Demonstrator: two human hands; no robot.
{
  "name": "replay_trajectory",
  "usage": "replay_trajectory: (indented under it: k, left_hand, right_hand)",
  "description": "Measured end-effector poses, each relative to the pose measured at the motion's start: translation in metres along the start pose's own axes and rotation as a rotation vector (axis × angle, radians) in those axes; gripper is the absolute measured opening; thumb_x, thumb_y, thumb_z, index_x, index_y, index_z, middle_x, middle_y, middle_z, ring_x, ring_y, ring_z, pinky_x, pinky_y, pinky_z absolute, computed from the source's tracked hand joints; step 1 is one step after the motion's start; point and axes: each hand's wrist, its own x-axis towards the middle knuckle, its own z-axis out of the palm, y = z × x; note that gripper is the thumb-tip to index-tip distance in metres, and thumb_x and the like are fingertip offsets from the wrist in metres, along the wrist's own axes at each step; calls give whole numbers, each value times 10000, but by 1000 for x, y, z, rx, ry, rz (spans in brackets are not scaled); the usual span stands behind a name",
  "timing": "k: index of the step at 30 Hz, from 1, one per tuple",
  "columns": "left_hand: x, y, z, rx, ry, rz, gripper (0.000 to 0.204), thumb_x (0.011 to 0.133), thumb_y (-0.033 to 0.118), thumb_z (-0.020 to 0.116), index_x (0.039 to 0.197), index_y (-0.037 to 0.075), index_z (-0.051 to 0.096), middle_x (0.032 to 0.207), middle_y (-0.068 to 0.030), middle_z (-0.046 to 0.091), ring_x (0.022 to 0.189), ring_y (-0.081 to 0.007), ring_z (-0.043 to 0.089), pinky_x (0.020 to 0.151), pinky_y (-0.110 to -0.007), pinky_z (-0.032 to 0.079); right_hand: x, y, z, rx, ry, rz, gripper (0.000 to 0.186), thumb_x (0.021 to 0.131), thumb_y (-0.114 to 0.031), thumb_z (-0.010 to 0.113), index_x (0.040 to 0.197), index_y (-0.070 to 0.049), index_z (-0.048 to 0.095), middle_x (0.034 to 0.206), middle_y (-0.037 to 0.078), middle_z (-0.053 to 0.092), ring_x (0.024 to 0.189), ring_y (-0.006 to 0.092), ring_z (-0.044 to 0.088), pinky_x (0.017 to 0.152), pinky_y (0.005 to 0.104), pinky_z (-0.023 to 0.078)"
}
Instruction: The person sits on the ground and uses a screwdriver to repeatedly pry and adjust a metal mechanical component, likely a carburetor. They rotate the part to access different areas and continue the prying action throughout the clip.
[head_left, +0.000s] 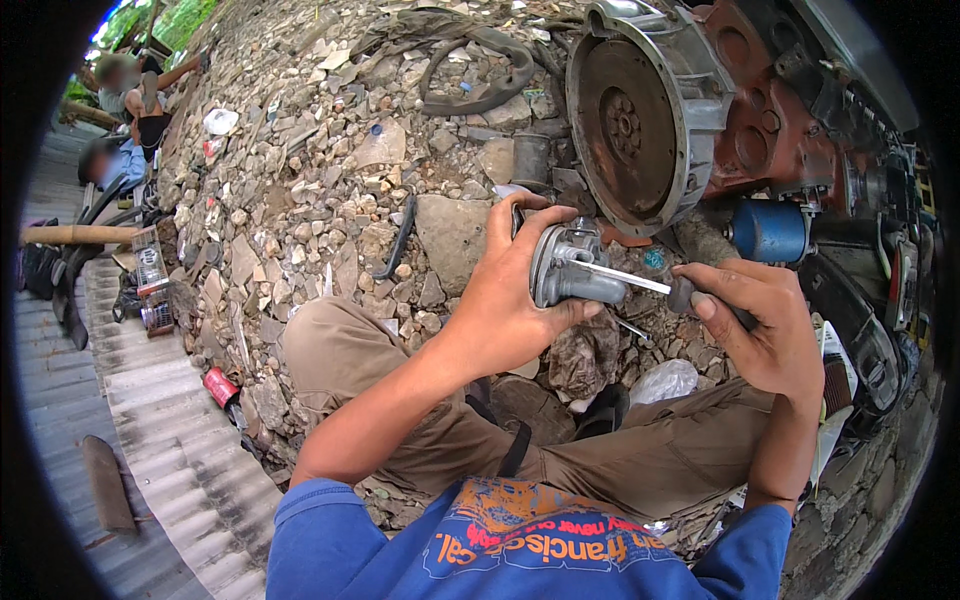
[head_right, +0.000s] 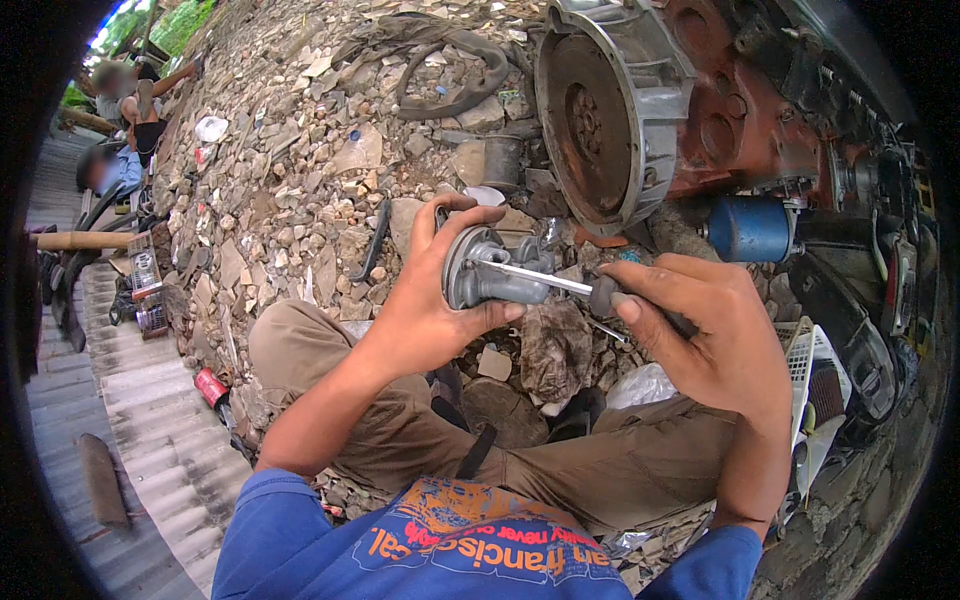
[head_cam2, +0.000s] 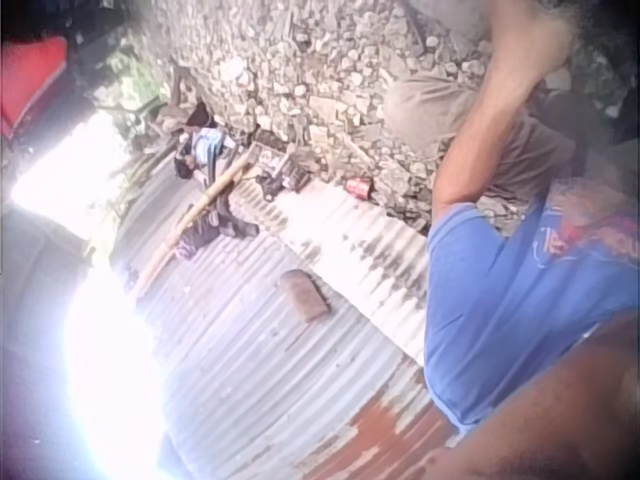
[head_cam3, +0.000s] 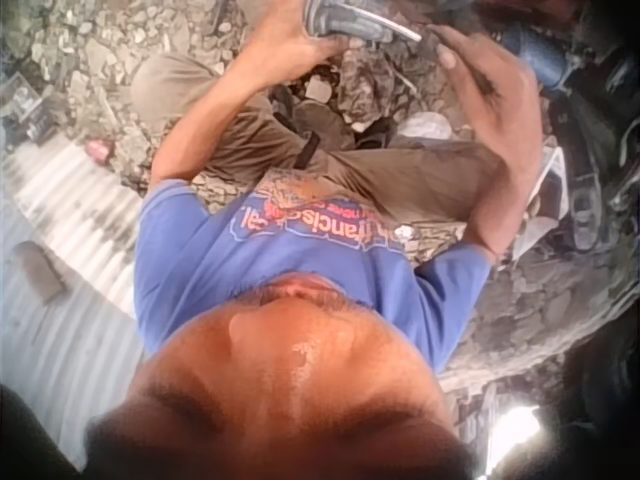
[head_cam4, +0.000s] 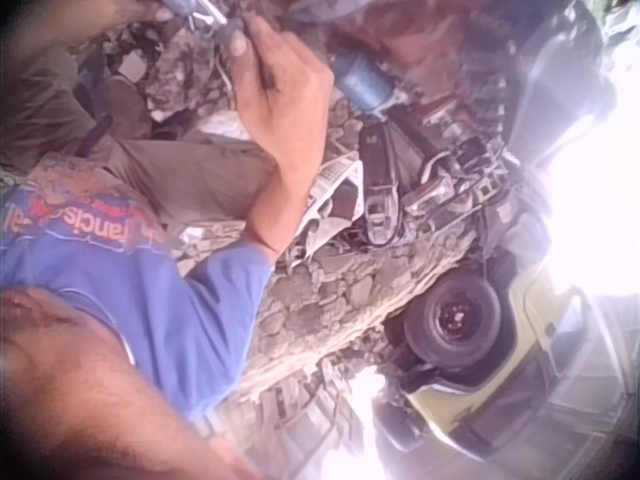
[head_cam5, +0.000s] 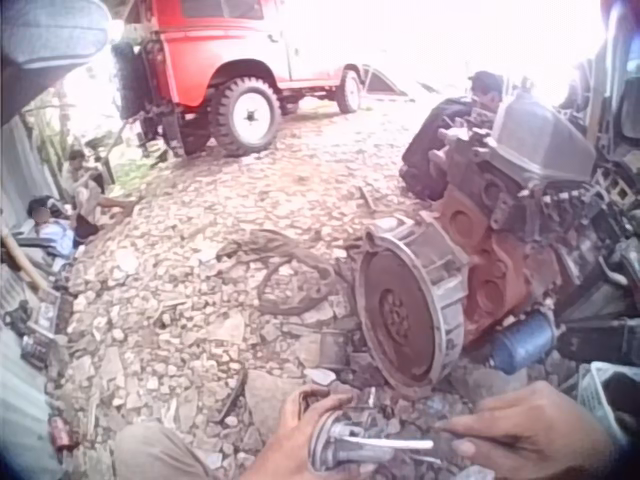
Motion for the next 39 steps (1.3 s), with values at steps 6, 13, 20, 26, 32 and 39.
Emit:
replay_trajectory:
  k: [6,13,20,26,32,39]
  left_hand:
    - [-1,0,-1,61,1,-11,793,679,201,886,1349,42,493,1370,-149,342,1270,-303,479,1071,-398,416]
    - [-2,1,-1,25,7,-65,766,668,165,874,1325,33,504,1356,-150,362,1278,-301,469,1076,-398,405]
    - [-3,3,-7,150,-54,-22,764,662,164,880,1318,32,509,1364,-175,371,1298,-348,444,1090,-412,378]
    - [-10,-7,-7,129,-127,-37,768,665,173,885,1317,30,506,1341,-193,388,1272,-371,451,1079,-414,379]
    - [-21,-22,2,132,-149,-41,741,667,175,885,1292,27,515,1288,-187,413,1209,-372,487,1042,-423,407]
    - [-14,-29,8,228,-124,-71,709,669,172,879,1273,51,528,1272,-180,423,1187,-370,504,1024,-424,424]
  right_hand:
    - [-1,1,2,-28,11,-15,269,864,-78,696,1110,29,690,680,131,539,559,271,525,516,367,386]
    - [-2,0,6,-100,-6,-44,354,818,-70,735,1160,1,680,755,123,567,601,283,541,544,381,419]
    - [-1,11,5,-210,5,-216,469,735,-108,778,1175,5,659,867,122,617,745,321,611,643,410,491]
    - [-7,13,16,-201,-61,-206,427,759,-117,767,1141,26,644,846,150,614,733,348,621,614,436,484]
    - [-17,33,34,106,-154,-46,381,817,-118,752,1137,51,635,752,170,608,635,360,599,577,419,462]
    - [-20,33,45,-160,-33,-116,453,807,-170,756,1188,32,617,779,143,606,645,332,619,581,421,483]
